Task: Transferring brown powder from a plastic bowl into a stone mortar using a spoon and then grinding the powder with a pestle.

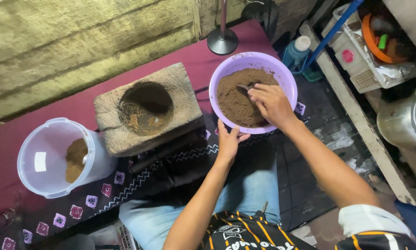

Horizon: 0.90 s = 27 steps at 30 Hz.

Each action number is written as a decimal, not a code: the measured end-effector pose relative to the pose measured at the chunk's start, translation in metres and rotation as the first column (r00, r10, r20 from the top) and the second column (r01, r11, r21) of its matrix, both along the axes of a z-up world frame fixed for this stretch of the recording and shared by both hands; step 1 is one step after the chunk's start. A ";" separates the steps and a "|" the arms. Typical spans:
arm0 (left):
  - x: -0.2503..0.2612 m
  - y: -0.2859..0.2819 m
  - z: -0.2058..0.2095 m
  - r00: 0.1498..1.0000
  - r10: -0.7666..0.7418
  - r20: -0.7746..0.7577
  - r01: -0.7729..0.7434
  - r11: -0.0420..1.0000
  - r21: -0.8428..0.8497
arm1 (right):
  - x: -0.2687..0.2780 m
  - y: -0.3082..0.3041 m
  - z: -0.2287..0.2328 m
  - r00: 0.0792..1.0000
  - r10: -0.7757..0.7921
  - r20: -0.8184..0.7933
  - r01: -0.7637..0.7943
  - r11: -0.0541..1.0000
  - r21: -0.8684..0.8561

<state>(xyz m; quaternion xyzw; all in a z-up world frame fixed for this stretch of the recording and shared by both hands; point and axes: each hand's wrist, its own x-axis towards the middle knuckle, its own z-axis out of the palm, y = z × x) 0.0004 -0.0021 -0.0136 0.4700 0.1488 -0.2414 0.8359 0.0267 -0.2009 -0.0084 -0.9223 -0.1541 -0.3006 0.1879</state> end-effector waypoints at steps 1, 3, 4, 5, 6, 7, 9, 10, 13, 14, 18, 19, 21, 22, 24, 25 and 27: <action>0.000 0.001 0.001 1.000 0.003 0.004 -0.003 1.000 -0.001 | 0.000 -0.001 -0.005 1.000 0.003 0.004 -0.003 1.000 -0.001; 0.000 0.001 0.004 1.000 -0.010 0.005 0.010 1.000 0.006 | -0.002 -0.002 -0.016 0.991 0.122 -0.051 -0.124 0.992 -0.037; 0.000 0.002 0.009 1.000 -0.009 0.006 0.009 1.000 0.002 | -0.015 -0.007 -0.005 0.991 0.122 -0.050 -0.124 0.991 -0.041; 0.000 0.003 0.014 1.000 -0.011 0.003 0.011 1.000 0.008 | -0.027 -0.011 0.007 0.993 0.102 -0.052 -0.103 0.995 -0.016; -0.002 0.005 0.018 1.000 -0.014 -0.006 0.014 1.000 0.017 | -0.042 -0.015 0.017 0.995 0.080 -0.060 -0.080 0.997 0.011; -0.002 0.005 0.020 1.000 -0.014 -0.010 0.014 1.000 0.015 | -0.050 -0.007 0.019 0.995 0.080 -0.065 -0.080 0.997 0.010; -0.003 0.004 0.024 1.000 -0.009 -0.017 0.009 1.000 0.008 | -0.070 0.011 0.022 0.999 -0.006 -0.038 0.010 0.995 0.099; -0.003 0.004 0.018 1.000 -0.011 -0.017 0.011 1.000 0.011 | -0.066 0.021 0.006 0.999 -0.008 -0.038 0.012 0.995 0.102; -0.003 0.004 0.009 1.000 -0.024 -0.003 0.024 1.000 0.020 | -0.053 0.039 -0.024 1.000 -0.014 -0.017 0.016 0.993 0.113; -0.002 0.004 0.011 1.000 -0.029 -0.006 0.029 0.999 0.027 | -0.046 0.035 -0.022 0.999 -0.048 -0.006 0.049 0.990 0.131; -0.002 0.005 0.019 0.999 -0.040 -0.013 0.041 0.999 0.027 | -0.050 -0.001 -0.010 0.978 -0.205 0.024 0.202 0.975 0.092; -0.002 0.005 0.018 0.999 -0.038 0.001 0.038 0.999 0.025 | -0.052 0.003 -0.020 0.979 -0.202 0.038 0.198 0.976 0.092; -0.002 0.005 0.015 0.999 -0.038 -0.017 0.038 0.999 0.038 | -0.055 0.010 -0.042 0.975 -0.222 0.003 0.220 0.970 0.103; -0.001 0.004 0.010 0.999 -0.040 -0.001 0.040 0.998 0.038 | -0.055 0.018 -0.038 0.974 -0.224 0.018 0.221 0.970 0.106; -0.002 0.004 -0.001 0.999 -0.048 -0.009 0.048 0.998 0.038 | -0.058 0.035 -0.033 0.979 -0.203 -0.009 0.203 0.974 0.102; -0.001 0.004 0.002 0.999 -0.046 0.001 0.046 0.998 0.038 | -0.049 0.030 -0.025 0.980 -0.201 0.000 0.200 0.974 0.104; -0.001 0.004 0.007 0.998 -0.058 0.016 0.057 0.996 0.073 | -0.034 0.019 -0.009 0.979 -0.202 0.017 0.198 0.973 0.120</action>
